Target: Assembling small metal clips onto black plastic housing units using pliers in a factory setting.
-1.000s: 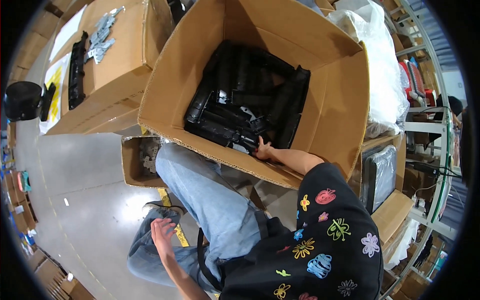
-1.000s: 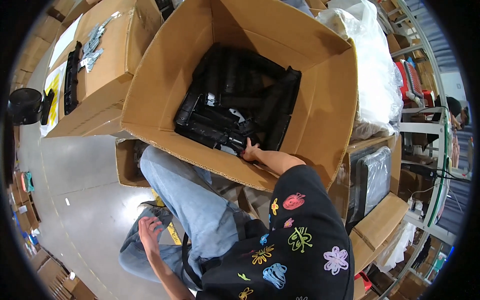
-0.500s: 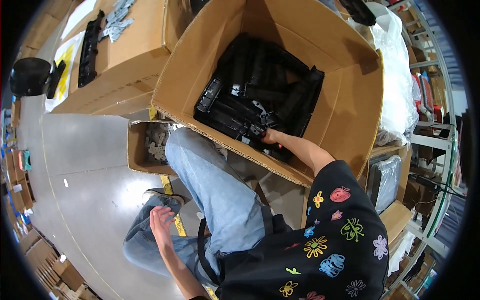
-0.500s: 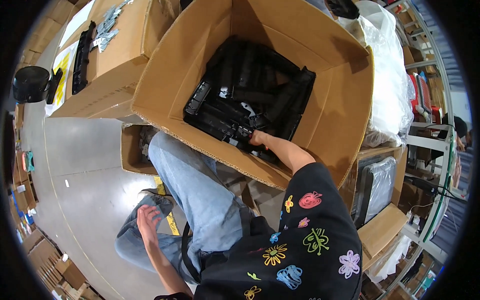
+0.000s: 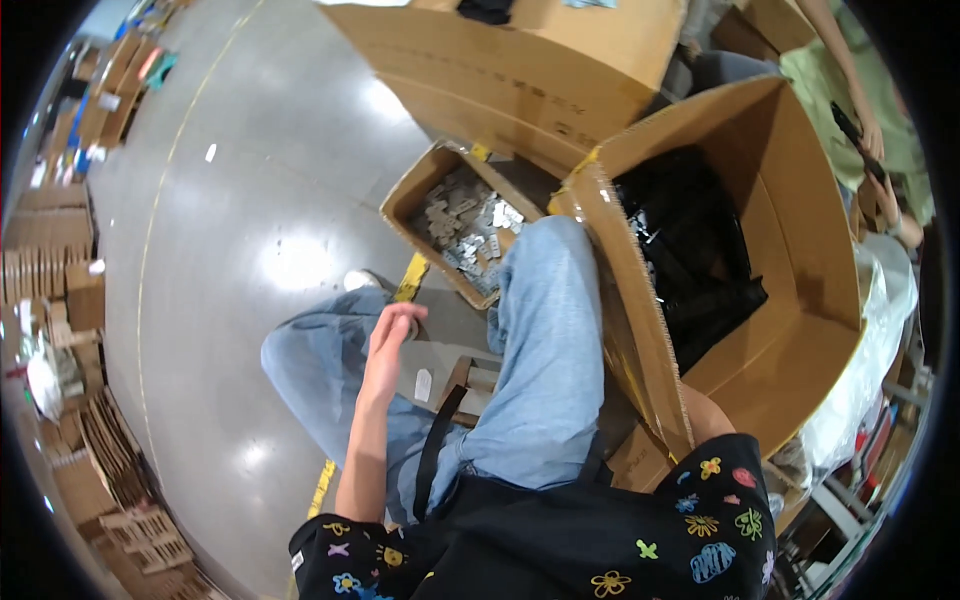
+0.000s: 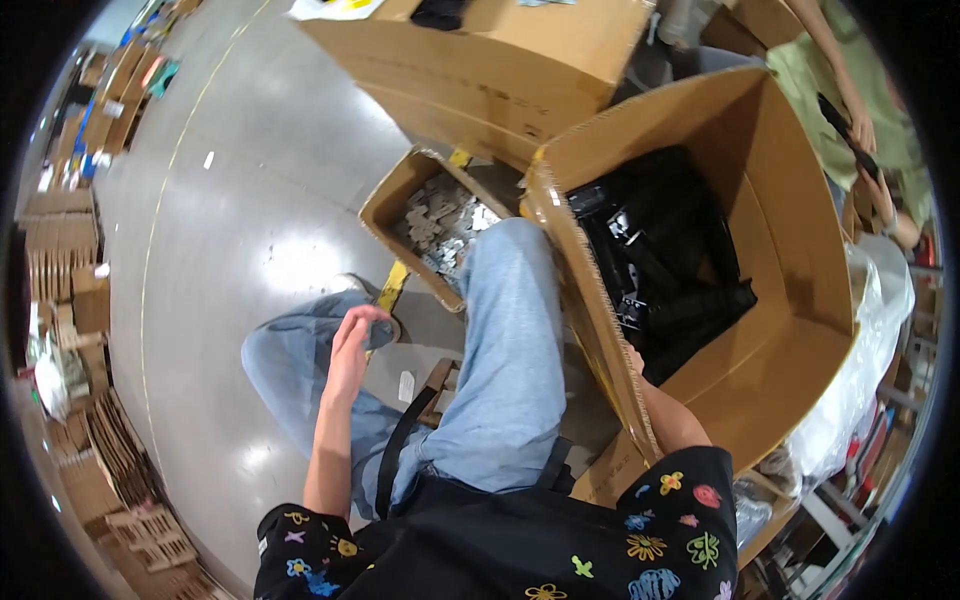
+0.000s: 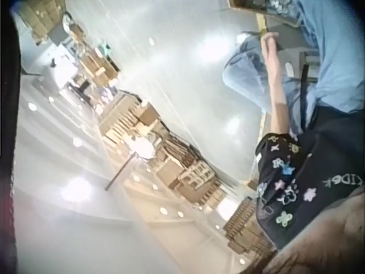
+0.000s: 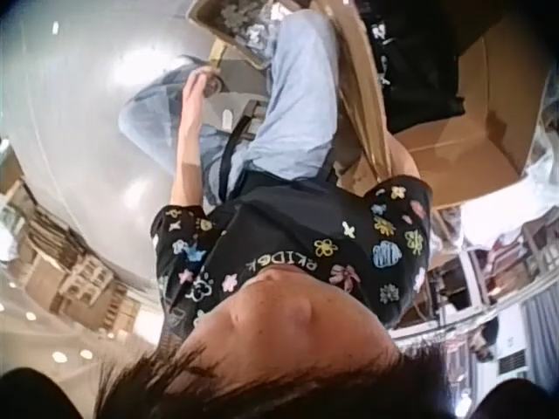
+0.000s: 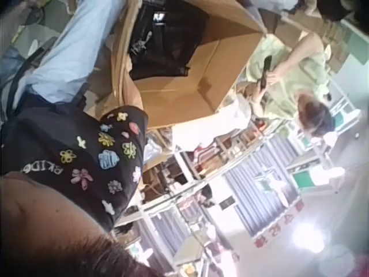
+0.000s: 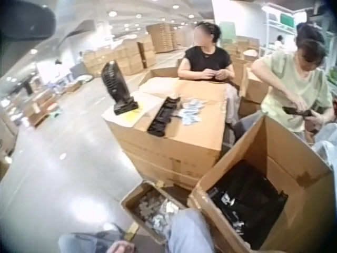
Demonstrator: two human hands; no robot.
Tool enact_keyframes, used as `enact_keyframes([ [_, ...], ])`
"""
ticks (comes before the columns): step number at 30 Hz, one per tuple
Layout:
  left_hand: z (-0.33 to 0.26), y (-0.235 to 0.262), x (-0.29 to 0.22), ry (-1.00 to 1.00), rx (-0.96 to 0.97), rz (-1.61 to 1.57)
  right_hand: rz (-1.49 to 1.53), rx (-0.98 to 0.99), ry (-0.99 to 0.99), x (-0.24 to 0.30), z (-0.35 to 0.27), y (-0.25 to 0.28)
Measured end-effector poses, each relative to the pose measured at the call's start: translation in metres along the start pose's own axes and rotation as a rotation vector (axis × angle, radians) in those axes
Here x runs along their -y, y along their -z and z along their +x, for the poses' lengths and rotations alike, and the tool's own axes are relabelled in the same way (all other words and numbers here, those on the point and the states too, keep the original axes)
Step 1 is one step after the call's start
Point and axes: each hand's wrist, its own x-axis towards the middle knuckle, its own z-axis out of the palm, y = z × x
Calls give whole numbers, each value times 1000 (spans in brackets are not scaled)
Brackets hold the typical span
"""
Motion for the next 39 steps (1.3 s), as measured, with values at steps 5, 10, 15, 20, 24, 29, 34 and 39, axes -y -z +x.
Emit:
enact_keyframes([
  [5, 4, 8, -30, -142, -7, -89, 467, -409, -8, 139, -5, 144],
  [10, 35, -2, -64, 142, 331, -576, 57, -811, 608, 296, -105, 350],
  [15, 63, -29, -94, 261, 793, -627, -539, -713, 1607, 446, -158, 419],
  [20, 64, 21, -107, 192, 680, -694, -645, -395, 1943, 576, -151, 341],
  [24, 83, 91, -99, -90, -41, -488, -243, -232, 1780, 633, -83, 293],
  [29, 68, 186, -83, -208, -510, -762, -146, -4, 1072, 661, 20, 183],
  [34, 54, 219, -62, -165, -657, -1007, -197, 255, 425, 607, 158, 69],
  [39, 33, 235, -53, -176, -786, -1022, -412, 264, 456, 558, 195, -26],
])
